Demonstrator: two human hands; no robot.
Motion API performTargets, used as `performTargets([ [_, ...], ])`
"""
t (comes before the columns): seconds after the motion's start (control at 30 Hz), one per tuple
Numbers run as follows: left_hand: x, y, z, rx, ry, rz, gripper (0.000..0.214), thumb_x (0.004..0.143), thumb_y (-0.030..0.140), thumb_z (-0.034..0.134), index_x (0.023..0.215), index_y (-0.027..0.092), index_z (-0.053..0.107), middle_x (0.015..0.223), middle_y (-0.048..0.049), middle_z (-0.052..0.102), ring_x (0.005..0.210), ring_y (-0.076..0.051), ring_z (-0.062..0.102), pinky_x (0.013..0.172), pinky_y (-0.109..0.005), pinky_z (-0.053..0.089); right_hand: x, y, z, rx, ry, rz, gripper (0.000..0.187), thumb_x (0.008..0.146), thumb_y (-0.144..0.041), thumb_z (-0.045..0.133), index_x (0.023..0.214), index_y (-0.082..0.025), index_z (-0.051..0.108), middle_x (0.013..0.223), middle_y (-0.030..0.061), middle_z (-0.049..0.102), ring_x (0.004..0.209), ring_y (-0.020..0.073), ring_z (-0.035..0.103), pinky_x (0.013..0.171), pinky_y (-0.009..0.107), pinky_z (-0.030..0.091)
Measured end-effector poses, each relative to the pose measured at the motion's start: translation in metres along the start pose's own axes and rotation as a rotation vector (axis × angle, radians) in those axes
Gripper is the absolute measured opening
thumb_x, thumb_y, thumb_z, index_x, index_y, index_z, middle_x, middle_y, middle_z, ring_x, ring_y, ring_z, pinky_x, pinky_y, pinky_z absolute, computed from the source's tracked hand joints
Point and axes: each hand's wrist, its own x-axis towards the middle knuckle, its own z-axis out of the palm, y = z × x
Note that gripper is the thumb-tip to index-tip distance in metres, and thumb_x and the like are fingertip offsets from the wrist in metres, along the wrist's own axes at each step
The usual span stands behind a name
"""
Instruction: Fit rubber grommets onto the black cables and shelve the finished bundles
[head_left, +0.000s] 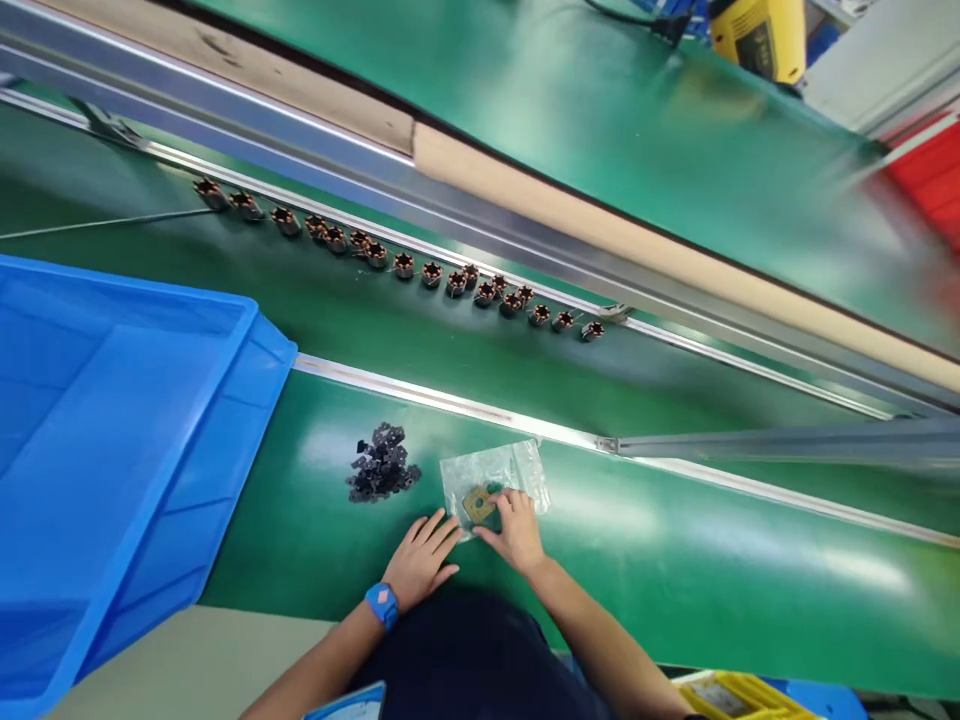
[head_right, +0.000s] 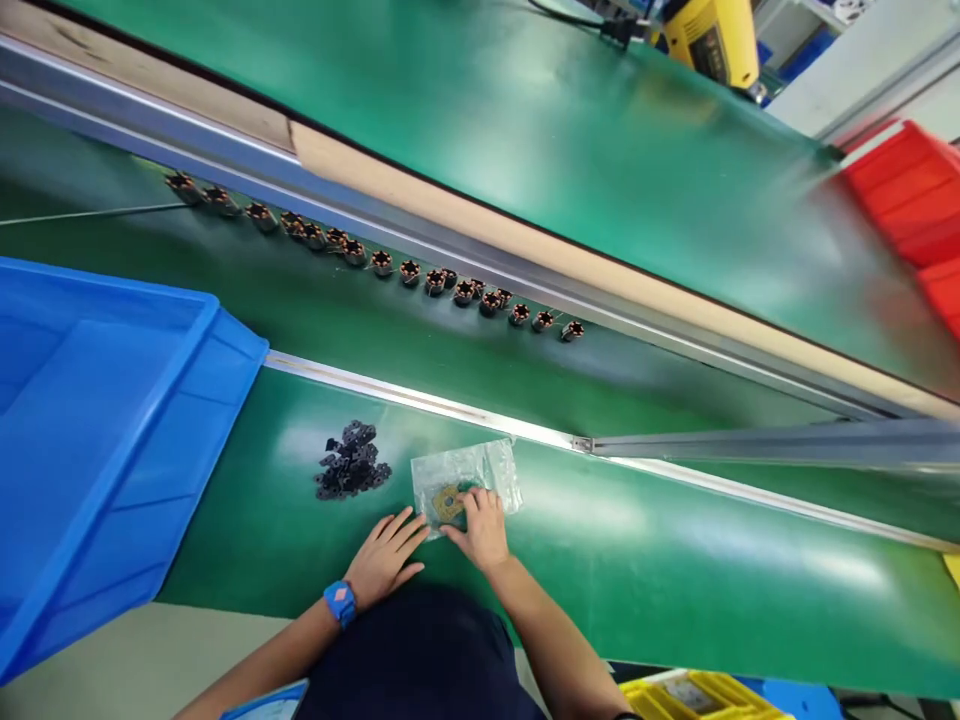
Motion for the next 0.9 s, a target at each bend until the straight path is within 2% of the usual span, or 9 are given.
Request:
performTargets([
  [0.07, 0.004, 0.002, 0.005, -0.013, -0.016, -0.013, 0.049, 0.098, 0.04, 0.059, 0.145, 0.025, 0.061, 0.153, -0.0096, 0.059, 0.144, -0.033, 0.048, 0.117, -0.048, 0.034, -0.011, -0.007, 0.02, -0.025, 0.052, 0.061, 0.038, 0.085, -0.051, 0.078, 0.106, -0.022, 0.067, 0.107, 0.0101, 0.066, 0.101, 0.0297, 0.057, 0.088, 0.042, 0.043],
  [0.17, 0.005, 0.002, 0.004, -0.054, -0.033, -0.055, 0.052, 0.094, 0.034, 0.062, 0.145, 0.024, 0.061, 0.154, -0.0106, 0.058, 0.145, -0.036, 0.047, 0.118, -0.052, 0.033, -0.008, -0.013, 0.044, -0.044, 0.13, 0.164, 0.032, 0.09, -0.051, 0.072, 0.101, -0.021, 0.064, 0.1, 0.0091, 0.065, 0.095, 0.0291, 0.057, 0.085, 0.041, 0.042],
  [0.3, 0.004, 0.006, -0.002, -0.155, -0.032, -0.136, 0.053, 0.089, 0.031, 0.068, 0.142, 0.027, 0.064, 0.152, -0.0086, 0.059, 0.146, -0.035, 0.047, 0.12, -0.054, 0.033, 0.009, -0.015, 0.056, -0.021, 0.212, 0.264, 0.032, 0.091, -0.051, 0.07, 0.097, -0.021, 0.062, 0.097, 0.0091, 0.064, 0.095, 0.03, 0.057, 0.085, 0.041, 0.041],
  [0.43, 0.007, 0.016, -0.006, -0.315, 0.043, -0.305, 0.05, 0.085, 0.041, 0.071, 0.134, 0.028, 0.069, 0.148, -0.0089, 0.064, 0.142, -0.033, 0.052, 0.117, -0.05, 0.041, 0.015, -0.004, 0.047, 0.033, 0.274, 0.315, 0.042, 0.087, -0.06, 0.071, 0.099, -0.022, 0.061, 0.1, 0.0085, 0.064, 0.098, 0.0301, 0.057, 0.089, 0.042, 0.041],
  [0.53, 0.019, 0.02, -0.003, -0.448, 0.167, -0.572, 0.054, 0.097, 0.048, 0.052, 0.141, 0.017, 0.06, 0.14, -0.0195, 0.066, 0.123, -0.029, 0.068, 0.099, -0.043, 0.056, 0.009, 0.021, 0.03, 0.064, 0.344, 0.399, 0.043, 0.092, -0.059, 0.063, 0.109, -0.02, 0.06, 0.111, 0.0127, 0.064, 0.107, 0.0318, 0.057, 0.096, 0.045, 0.041],
  [0.6, 0.032, 0.02, 0.0, -0.538, 0.228, -0.747, 0.054, 0.103, 0.048, 0.042, 0.139, 0.012, 0.058, 0.127, -0.0224, 0.072, 0.105, -0.026, 0.075, 0.085, -0.038, 0.06, 0.003, 0.044, 0.018, 0.078, 0.386, 0.479, 0.043, 0.095, -0.052, 0.057, 0.119, -0.016, 0.058, 0.121, 0.018, 0.063, 0.115, 0.0341, 0.056, 0.099, 0.047, 0.041],
  [0.7, 0.057, 0.019, 0.002, -0.64, 0.247, -0.922, 0.045, 0.102, 0.048, 0.049, 0.124, 0.012, 0.064, 0.105, -0.0142, 0.077, 0.086, -0.022, 0.076, 0.077, -0.036, 0.06, -0.002, 0.072, 0.008, 0.114, 0.385, 0.567, 0.048, 0.089, -0.04, 0.062, 0.128, -0.014, 0.056, 0.119, 0.0183, 0.066, 0.112, 0.034, 0.059, 0.094, 0.045, 0.044],
  [0.8, 0.077, 0.02, -0.002, -0.67, 0.232, -1.007, 0.034, 0.094, 0.044, 0.067, 0.108, 0.014, 0.068, 0.088, -0.0044, 0.074, 0.077, -0.018, 0.07, 0.078, -0.037, 0.058, 0.0, 0.085, 0.008, 0.172, 0.333, 0.613, 0.039, 0.082, -0.034, 0.068, 0.117, -0.018, 0.064, 0.091, 0.0078, 0.069, 0.093, 0.0291, 0.064, 0.085, 0.04, 0.046],
  [0.9, 0.086, 0.029, -0.01, -0.658, 0.255, -1.03, 0.027, 0.089, 0.035, 0.074, 0.106, 0.015, 0.07, 0.099, -0.0051, 0.072, 0.086, -0.018, 0.068, 0.089, -0.041, 0.056, 0.002, 0.085, 0.011, 0.229, 0.305, 0.638, 0.02, 0.082, -0.037, 0.072, 0.092, -0.02, 0.066, 0.085, 0.0043, 0.067, 0.088, 0.0243, 0.063, 0.085, 0.039, 0.048],
])
